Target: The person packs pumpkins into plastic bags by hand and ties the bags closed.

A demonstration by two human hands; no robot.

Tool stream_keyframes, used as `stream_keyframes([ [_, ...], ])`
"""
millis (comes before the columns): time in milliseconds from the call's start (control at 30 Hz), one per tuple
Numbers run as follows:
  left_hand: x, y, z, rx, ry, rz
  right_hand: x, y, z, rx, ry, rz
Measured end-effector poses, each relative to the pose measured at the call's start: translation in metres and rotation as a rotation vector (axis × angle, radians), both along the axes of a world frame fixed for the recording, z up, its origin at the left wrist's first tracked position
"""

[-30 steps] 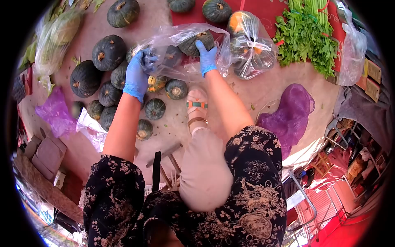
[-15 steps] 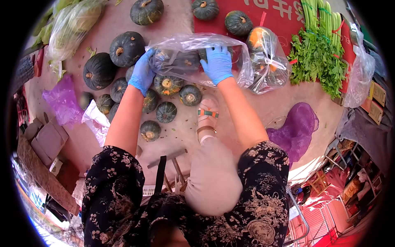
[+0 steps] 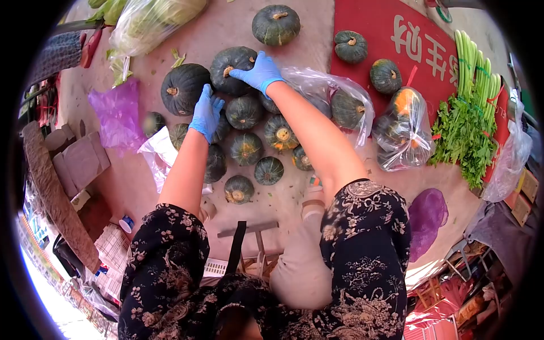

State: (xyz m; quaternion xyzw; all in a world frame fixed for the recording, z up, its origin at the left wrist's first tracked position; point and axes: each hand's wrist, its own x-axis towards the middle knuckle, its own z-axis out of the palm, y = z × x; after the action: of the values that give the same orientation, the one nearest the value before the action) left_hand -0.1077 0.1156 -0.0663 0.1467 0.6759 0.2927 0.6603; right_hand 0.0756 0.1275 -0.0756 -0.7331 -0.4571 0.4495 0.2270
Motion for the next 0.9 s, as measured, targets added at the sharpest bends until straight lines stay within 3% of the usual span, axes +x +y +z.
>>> stream_keyframes([
  [67,0.000,0.011,-0.015,0.026,-0.076,-0.058,-0.006,0.005,-0.003,-0.070,0.000,0.001],
  [200,0.015,0.017,-0.026,0.043,-0.352,-0.059,0.000,0.007,-0.024,-0.059,0.278,-0.065],
  [300,0.008,0.021,-0.036,-0.070,-0.506,0.137,0.003,0.004,-0.029,0.051,0.335,-0.044],
  [400,0.011,0.021,-0.037,-0.091,-0.438,0.101,0.018,0.011,-0.060,-0.018,0.450,-0.166],
  [433,0.010,0.021,-0.040,-0.071,-0.443,0.085,0.023,0.009,-0.065,-0.010,0.289,-0.253],
  [533,0.010,0.021,-0.042,-0.108,-0.425,0.123,0.027,0.007,-0.050,-0.234,0.813,-0.938],
  [567,0.009,0.022,-0.041,-0.097,-0.447,0.117,0.020,0.008,-0.031,-0.202,0.808,-1.086],
  [667,0.012,0.023,-0.036,-0.079,-0.500,0.090,0.002,0.011,-0.033,0.108,0.175,-0.649],
  [733,0.014,0.023,-0.035,-0.080,-0.516,0.061,-0.014,0.011,-0.024,-0.056,-0.040,-0.335],
  [767,0.013,0.022,-0.037,-0.066,-0.505,0.052,-0.015,0.010,-0.026,-0.004,0.091,-0.180],
  [867,0.012,0.020,-0.037,0.014,-0.442,0.036,-0.005,0.009,-0.040,0.028,0.333,-0.233],
  [900,0.015,0.018,-0.028,0.058,-0.408,0.034,-0.003,0.006,-0.028,0.066,0.252,-0.224],
])
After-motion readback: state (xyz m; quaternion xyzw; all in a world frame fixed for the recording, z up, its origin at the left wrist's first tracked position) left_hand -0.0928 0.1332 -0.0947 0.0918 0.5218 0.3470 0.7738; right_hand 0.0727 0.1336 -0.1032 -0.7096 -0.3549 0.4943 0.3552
